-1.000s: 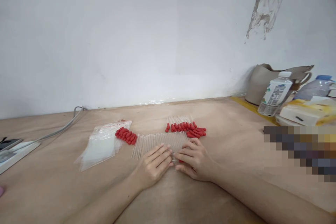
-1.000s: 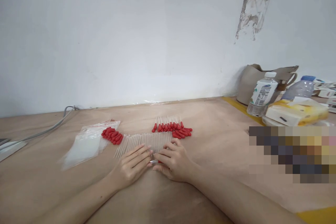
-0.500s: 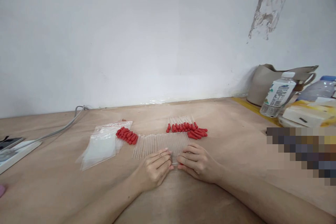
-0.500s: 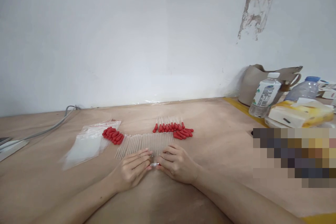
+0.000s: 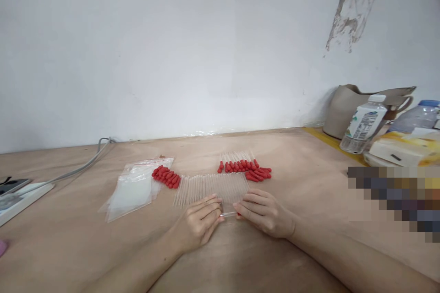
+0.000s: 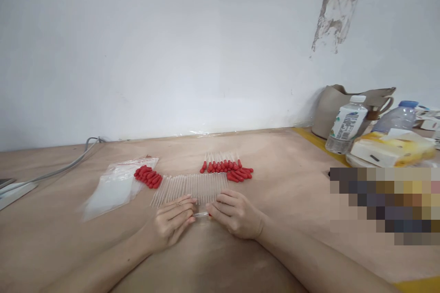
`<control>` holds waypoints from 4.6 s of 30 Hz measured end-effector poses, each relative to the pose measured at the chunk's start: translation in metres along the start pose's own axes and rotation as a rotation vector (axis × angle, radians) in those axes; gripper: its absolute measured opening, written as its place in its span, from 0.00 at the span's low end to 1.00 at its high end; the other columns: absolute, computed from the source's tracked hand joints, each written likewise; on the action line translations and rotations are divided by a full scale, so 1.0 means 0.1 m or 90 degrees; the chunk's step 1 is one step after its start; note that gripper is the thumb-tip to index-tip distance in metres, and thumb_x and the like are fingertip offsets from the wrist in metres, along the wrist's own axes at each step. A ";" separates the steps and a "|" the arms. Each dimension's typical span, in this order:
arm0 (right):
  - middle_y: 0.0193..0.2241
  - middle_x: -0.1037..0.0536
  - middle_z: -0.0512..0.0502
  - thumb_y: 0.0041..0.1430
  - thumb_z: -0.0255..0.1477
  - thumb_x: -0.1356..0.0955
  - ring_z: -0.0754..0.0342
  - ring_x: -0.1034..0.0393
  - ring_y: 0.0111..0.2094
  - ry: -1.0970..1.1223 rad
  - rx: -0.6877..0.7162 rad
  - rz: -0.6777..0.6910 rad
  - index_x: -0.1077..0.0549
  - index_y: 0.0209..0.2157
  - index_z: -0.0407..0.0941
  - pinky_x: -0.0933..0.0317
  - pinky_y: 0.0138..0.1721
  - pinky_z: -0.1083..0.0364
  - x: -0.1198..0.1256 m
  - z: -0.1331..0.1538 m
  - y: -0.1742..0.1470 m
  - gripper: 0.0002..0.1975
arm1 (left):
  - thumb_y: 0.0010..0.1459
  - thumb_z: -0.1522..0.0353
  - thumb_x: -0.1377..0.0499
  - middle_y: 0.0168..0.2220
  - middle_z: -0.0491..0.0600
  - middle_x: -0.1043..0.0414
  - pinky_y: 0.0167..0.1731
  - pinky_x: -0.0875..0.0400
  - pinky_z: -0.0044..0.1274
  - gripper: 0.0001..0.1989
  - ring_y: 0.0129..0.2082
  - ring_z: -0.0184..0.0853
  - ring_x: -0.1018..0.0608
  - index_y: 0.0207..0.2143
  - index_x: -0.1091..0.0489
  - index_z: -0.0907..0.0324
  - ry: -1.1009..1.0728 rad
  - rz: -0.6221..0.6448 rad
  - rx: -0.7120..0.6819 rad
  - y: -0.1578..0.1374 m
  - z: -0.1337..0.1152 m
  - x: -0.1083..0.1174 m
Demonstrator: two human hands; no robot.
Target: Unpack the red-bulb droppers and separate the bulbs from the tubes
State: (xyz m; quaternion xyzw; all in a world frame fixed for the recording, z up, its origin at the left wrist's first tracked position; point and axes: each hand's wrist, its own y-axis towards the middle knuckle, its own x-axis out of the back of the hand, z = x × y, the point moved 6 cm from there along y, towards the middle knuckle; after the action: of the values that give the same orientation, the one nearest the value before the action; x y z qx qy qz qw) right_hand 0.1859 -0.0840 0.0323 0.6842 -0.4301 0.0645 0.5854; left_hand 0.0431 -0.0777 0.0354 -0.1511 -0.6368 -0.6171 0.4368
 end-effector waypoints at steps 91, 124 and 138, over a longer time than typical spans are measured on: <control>0.18 0.29 0.48 0.51 0.30 0.39 0.57 0.35 0.21 0.169 -0.957 0.092 0.30 0.18 0.42 0.42 0.25 0.59 -0.32 -2.04 -0.51 0.12 | 0.59 0.69 0.50 0.58 0.50 0.46 0.53 0.40 0.35 0.22 0.58 0.38 0.43 0.56 0.46 0.53 -0.106 0.297 0.169 -0.35 0.48 -0.03; 0.26 0.25 0.48 0.57 0.29 0.37 0.55 0.35 0.32 0.076 -0.224 0.058 0.27 0.31 0.44 0.45 0.39 0.52 -0.14 -0.16 0.06 0.07 | 0.57 0.72 0.46 0.41 0.51 0.27 0.46 0.30 0.30 0.10 0.44 0.36 0.27 0.42 0.33 0.65 0.155 0.017 -0.028 0.08 0.02 -0.11; 0.30 0.24 0.48 0.55 0.27 0.35 0.57 0.33 0.34 0.079 -0.151 0.033 0.29 0.36 0.43 0.36 0.34 0.57 -0.11 -0.11 0.01 0.07 | 0.58 0.72 0.48 0.34 0.50 0.26 0.43 0.28 0.26 0.06 0.37 0.33 0.24 0.34 0.32 0.64 0.123 0.019 -0.010 0.04 0.03 -0.09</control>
State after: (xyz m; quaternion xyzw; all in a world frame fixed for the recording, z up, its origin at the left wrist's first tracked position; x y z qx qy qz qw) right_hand 0.1829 -0.0691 0.0301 0.5937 -0.4149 0.0708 0.6858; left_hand 0.0504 -0.0709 0.0315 -0.1036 -0.5846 -0.6271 0.5043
